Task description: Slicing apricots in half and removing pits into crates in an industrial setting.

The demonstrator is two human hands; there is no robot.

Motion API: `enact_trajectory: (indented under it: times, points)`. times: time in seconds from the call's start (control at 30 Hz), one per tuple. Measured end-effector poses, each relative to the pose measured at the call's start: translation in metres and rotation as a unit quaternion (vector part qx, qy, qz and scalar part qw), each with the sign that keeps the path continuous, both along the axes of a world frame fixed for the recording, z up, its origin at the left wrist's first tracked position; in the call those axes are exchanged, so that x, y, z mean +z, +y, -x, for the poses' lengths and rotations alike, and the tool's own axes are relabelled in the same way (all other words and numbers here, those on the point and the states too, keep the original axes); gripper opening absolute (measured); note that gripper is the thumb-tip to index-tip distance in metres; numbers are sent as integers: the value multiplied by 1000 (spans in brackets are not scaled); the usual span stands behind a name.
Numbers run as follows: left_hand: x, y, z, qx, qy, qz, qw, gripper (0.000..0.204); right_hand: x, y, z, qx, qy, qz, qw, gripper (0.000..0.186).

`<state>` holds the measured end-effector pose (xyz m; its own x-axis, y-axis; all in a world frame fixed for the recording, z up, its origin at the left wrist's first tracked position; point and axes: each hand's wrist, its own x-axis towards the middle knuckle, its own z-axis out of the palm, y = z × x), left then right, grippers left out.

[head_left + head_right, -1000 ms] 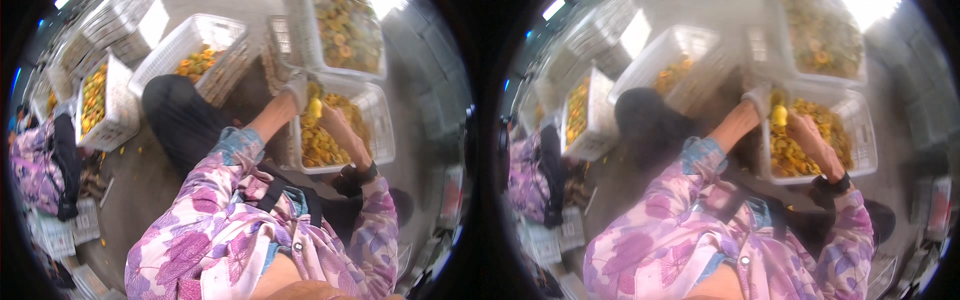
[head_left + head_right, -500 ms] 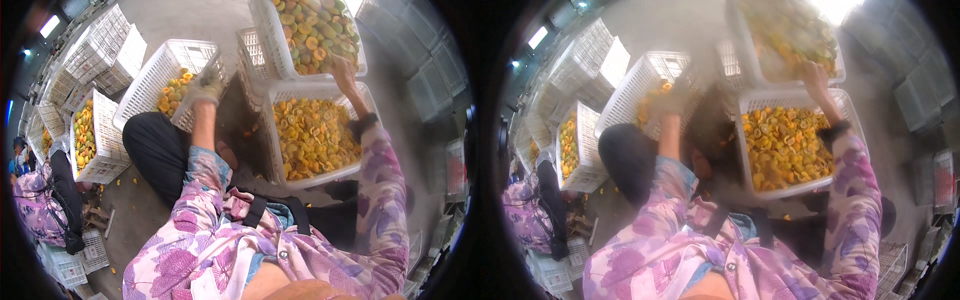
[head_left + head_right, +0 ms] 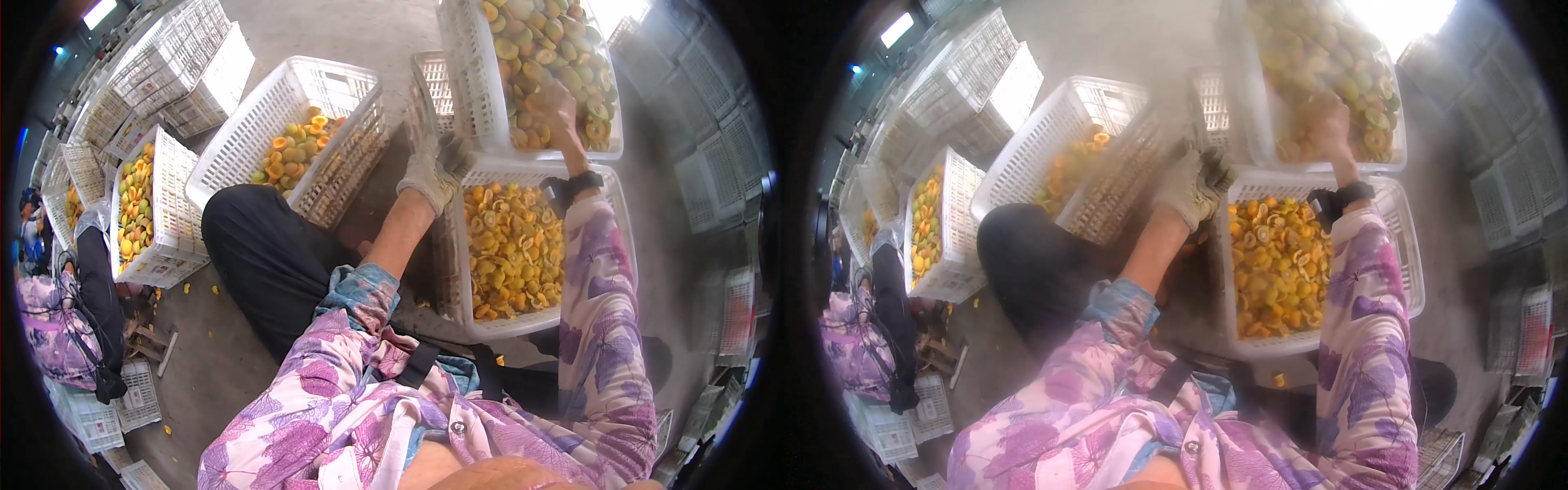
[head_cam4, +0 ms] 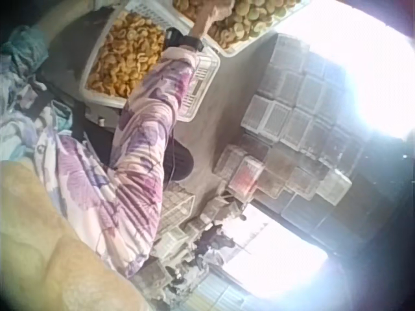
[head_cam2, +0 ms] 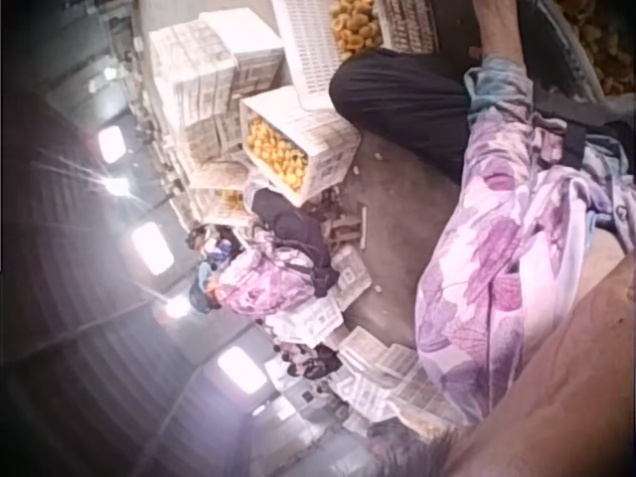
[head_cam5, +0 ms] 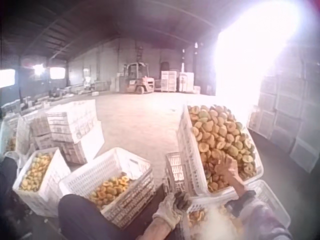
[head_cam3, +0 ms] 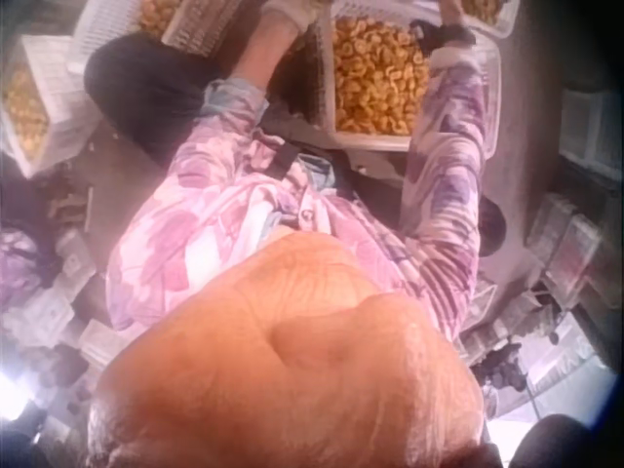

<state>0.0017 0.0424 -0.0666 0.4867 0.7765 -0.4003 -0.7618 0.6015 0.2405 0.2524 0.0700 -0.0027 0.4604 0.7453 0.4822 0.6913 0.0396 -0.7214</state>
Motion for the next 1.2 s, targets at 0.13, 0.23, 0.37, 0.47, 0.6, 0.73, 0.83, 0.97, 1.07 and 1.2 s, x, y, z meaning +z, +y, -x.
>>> enact_trajectory:
  times: [0.13, 0.23, 0.37, 0.47, 0.6, 0.73, 0.83, 0.97, 1.07, 1.2]
  points:
    - [18, -16, 1, 62, 52, -176, 981, 43, 49, -69, 76, 207, 484, 30, 850, 13]
    - [28, -35, -8, 98, 38, -294, 950, 45, 14, -71, 89, 237, 511, 99, 820, 11]
    - [39, -24, 4, 48, -139, -60, 987, 41, -4, -84, 153, 217, 251, 15, 943, 12]
    - [52, -20, 18, 96, -177, 8, 980, 39, 25, -108, 170, 32, -126, -105, 986, 19]
    - [67, -26, 23, 87, -170, -67, 979, 40, 11, -127, 194, 29, -165, 38, 985, 26]
    - [66, -34, 20, 80, -61, -135, 986, 39, 17, -139, 208, 31, -206, 42, 977, 32]
    - [65, -35, 17, 95, -15, -152, 984, 41, 12, -135, 208, 4, -203, 72, 977, 36]
    - [57, -33, 9, 100, 49, -185, 976, 46, 1, -135, 203, 26, -195, 32, 980, 42]
    - [56, -34, 9, 130, 125, -202, 963, 46, -4, -132, 201, 76, -158, -1, 985, 44]
    - [54, -37, 10, 180, 187, -299, 918, 47, -7, -130, 197, 104, -124, 14, 987, 34]
